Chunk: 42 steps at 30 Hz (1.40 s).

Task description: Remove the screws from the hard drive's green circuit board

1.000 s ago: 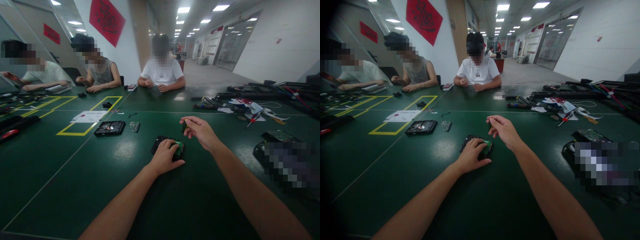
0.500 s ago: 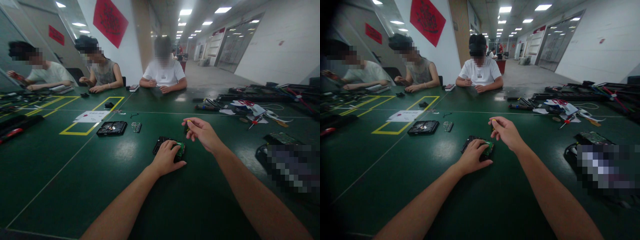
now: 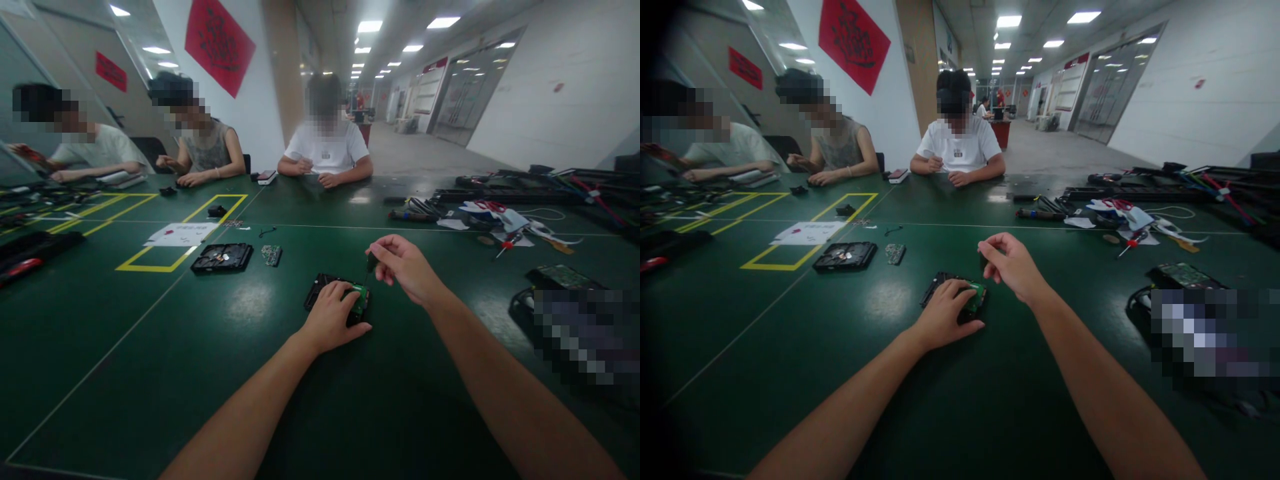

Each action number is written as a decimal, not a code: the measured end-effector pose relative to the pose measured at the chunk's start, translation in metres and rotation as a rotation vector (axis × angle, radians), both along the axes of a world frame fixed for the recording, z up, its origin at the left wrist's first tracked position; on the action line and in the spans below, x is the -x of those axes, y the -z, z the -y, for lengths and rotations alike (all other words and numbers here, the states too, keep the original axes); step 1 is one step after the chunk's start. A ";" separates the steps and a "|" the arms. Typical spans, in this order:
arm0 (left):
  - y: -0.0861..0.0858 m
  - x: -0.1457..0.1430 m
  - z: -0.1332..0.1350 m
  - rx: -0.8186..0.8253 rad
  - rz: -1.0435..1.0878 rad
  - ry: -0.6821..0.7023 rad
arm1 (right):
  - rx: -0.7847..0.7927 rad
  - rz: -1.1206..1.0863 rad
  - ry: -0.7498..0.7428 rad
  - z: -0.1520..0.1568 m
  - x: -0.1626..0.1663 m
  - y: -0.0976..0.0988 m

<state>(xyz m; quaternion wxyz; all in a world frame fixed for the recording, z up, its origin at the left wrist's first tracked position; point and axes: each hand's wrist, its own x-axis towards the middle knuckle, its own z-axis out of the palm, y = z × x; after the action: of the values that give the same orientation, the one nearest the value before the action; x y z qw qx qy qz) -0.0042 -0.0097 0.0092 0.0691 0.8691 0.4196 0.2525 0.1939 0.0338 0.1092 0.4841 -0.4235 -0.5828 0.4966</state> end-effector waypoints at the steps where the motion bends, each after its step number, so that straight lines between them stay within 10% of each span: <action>1: 0.000 0.000 0.000 -0.001 0.002 0.002 | 0.002 0.003 -0.012 0.000 0.000 -0.001; 42: -0.002 0.000 0.000 0.005 -0.007 0.001 | 0.017 0.002 -0.044 0.000 -0.001 -0.002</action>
<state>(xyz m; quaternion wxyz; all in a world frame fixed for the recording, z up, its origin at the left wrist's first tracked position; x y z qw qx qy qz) -0.0039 -0.0100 0.0115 0.0700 0.8700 0.4200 0.2484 0.1944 0.0338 0.1112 0.4688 -0.4152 -0.5884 0.5115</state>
